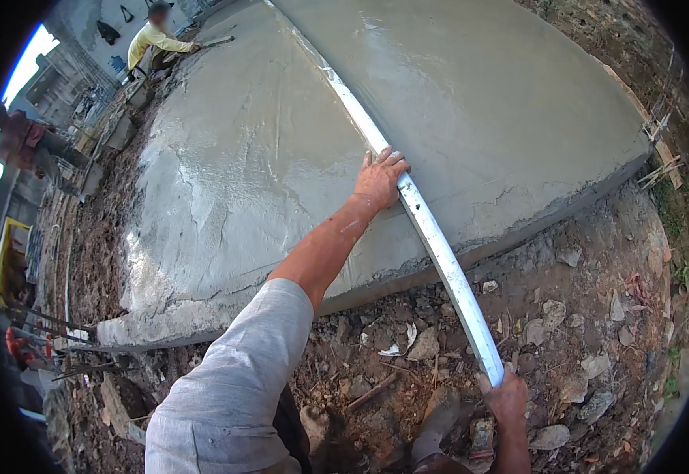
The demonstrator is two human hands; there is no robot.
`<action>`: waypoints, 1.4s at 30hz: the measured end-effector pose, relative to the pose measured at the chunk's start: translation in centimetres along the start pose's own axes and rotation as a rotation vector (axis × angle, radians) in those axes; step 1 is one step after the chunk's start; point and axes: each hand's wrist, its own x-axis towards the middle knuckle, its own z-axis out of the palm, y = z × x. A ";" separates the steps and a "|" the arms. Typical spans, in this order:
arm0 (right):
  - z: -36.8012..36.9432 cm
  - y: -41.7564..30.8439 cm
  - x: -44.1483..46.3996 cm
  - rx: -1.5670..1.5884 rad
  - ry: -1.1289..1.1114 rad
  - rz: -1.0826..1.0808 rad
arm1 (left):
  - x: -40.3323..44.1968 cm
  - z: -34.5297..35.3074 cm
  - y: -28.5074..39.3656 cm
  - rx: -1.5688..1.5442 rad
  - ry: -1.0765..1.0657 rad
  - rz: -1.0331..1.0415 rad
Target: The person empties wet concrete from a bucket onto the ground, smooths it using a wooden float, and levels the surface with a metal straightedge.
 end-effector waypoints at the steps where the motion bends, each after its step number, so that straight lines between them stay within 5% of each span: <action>1: -0.2 -0.8 0.0 0.012 -0.016 0.014 | 0.0 0.0 -0.4 0.001 0.012 0.011; 42: 4.1 -6.3 -0.5 -0.022 -0.268 -0.101 | -3.4 -1.2 -8.0 0.074 -0.033 -0.121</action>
